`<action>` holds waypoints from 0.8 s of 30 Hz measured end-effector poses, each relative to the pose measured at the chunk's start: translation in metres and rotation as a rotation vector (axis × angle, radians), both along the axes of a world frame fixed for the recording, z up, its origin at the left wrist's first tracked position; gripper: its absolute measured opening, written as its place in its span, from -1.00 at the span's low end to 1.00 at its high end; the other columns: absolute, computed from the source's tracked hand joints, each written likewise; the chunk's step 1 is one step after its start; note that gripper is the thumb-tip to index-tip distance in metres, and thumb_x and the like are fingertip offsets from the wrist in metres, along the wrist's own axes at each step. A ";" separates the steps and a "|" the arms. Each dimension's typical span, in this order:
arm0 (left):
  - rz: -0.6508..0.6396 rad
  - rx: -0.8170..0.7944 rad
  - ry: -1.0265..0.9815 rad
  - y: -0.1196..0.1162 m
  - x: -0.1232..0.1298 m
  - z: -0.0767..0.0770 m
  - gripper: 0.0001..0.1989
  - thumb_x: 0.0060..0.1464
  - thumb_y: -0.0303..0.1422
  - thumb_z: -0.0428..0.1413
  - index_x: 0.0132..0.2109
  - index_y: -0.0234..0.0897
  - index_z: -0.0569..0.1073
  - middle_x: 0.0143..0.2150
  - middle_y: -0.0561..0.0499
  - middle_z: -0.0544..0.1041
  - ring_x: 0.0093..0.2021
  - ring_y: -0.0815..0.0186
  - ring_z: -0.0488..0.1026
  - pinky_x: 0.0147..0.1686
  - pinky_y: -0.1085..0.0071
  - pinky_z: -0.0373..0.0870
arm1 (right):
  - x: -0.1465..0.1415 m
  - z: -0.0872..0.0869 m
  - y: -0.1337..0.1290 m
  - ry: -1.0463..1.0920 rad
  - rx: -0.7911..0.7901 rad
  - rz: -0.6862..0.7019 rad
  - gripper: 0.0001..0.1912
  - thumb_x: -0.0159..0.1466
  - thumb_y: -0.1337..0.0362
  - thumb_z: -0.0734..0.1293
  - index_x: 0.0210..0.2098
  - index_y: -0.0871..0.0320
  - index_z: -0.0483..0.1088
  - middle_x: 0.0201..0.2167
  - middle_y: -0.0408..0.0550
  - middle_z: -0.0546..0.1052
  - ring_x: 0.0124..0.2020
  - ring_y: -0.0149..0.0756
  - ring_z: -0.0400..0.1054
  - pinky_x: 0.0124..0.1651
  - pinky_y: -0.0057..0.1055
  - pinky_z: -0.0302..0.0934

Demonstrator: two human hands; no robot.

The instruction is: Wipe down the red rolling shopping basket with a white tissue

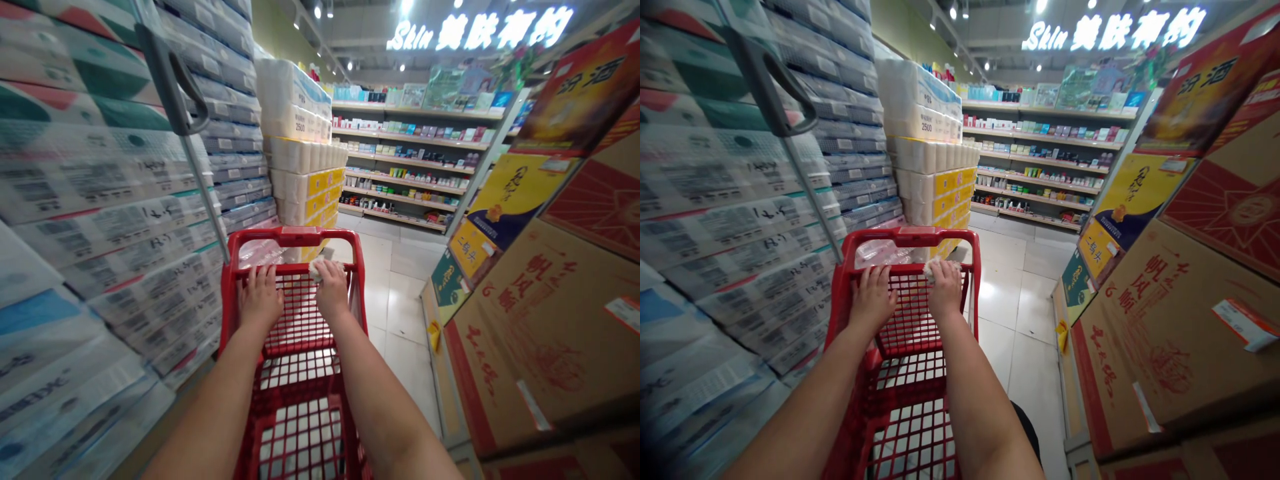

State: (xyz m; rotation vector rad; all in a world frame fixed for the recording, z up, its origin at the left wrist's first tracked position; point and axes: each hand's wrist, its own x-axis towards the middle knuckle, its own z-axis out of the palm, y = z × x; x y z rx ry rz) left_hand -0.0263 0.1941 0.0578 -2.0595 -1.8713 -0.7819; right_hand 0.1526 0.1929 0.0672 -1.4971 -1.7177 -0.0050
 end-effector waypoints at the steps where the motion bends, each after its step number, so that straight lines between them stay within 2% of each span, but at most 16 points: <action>1: 0.001 0.003 -0.003 0.000 0.000 0.000 -0.38 0.13 -0.34 -0.06 0.33 -0.33 0.11 0.38 -0.15 0.14 0.40 0.00 -0.09 0.34 -0.09 -0.14 | -0.001 -0.001 -0.001 -0.003 -0.009 -0.016 -0.40 0.16 0.53 0.15 0.16 0.07 0.33 0.24 -0.05 0.30 0.30 -0.21 0.03 0.35 -0.17 -0.15; 4: -0.003 0.025 0.005 0.000 0.001 -0.002 -0.39 0.14 -0.34 -0.07 0.33 -0.35 0.12 0.37 -0.15 0.15 0.39 0.00 -0.07 0.34 -0.09 -0.14 | -0.006 -0.004 -0.003 -0.007 -0.033 -0.087 -0.39 0.17 0.54 0.13 0.19 0.06 0.29 0.27 -0.05 0.26 0.33 -0.20 -0.02 0.35 -0.12 -0.19; 8: -0.008 0.054 0.027 0.000 0.000 -0.004 -0.40 0.15 -0.33 -0.09 0.32 -0.40 0.13 0.36 -0.18 0.17 0.39 -0.02 -0.07 0.33 -0.09 -0.12 | -0.008 -0.004 -0.004 -0.049 -0.022 -0.097 -0.38 0.19 0.53 0.13 0.19 -0.01 0.27 0.27 -0.11 0.26 0.33 -0.22 -0.03 0.37 -0.05 -0.29; 12: -0.006 0.052 0.029 0.001 0.000 -0.004 -0.40 0.15 -0.32 -0.08 0.32 -0.42 0.13 0.36 -0.18 0.16 0.38 -0.02 -0.07 0.33 -0.11 -0.12 | -0.004 -0.002 -0.003 0.042 -0.019 -0.224 -0.42 0.22 0.50 0.13 0.19 0.03 0.27 0.25 -0.08 0.29 0.31 -0.18 0.00 0.35 -0.05 -0.22; 16: -0.005 0.030 0.022 0.000 0.002 -0.001 -0.39 0.15 -0.33 -0.07 0.33 -0.38 0.12 0.37 -0.17 0.15 0.39 -0.01 -0.08 0.33 -0.12 -0.13 | -0.002 -0.003 -0.001 -0.017 -0.030 -0.110 -0.44 0.23 0.49 0.14 0.19 0.03 0.28 0.27 -0.10 0.26 0.33 -0.21 -0.06 0.34 -0.16 -0.14; 20: 0.001 0.009 0.009 -0.001 0.001 -0.001 -0.40 0.16 -0.33 -0.08 0.33 -0.36 0.11 0.38 -0.16 0.14 0.39 0.00 -0.09 0.33 -0.13 -0.12 | -0.003 -0.004 -0.001 0.026 -0.020 -0.123 -0.44 0.23 0.49 0.14 0.17 0.00 0.30 0.26 -0.10 0.27 0.33 -0.20 -0.05 0.34 -0.10 -0.15; 24: -0.005 -0.002 -0.013 0.000 0.001 0.000 -0.41 0.16 -0.33 -0.07 0.32 -0.37 0.13 0.38 -0.17 0.14 0.40 -0.02 -0.09 0.32 -0.15 -0.09 | -0.006 -0.003 -0.001 0.068 -0.013 -0.071 -0.42 0.20 0.51 0.14 0.18 0.05 0.29 0.25 -0.05 0.27 0.34 -0.20 -0.07 0.34 -0.11 -0.12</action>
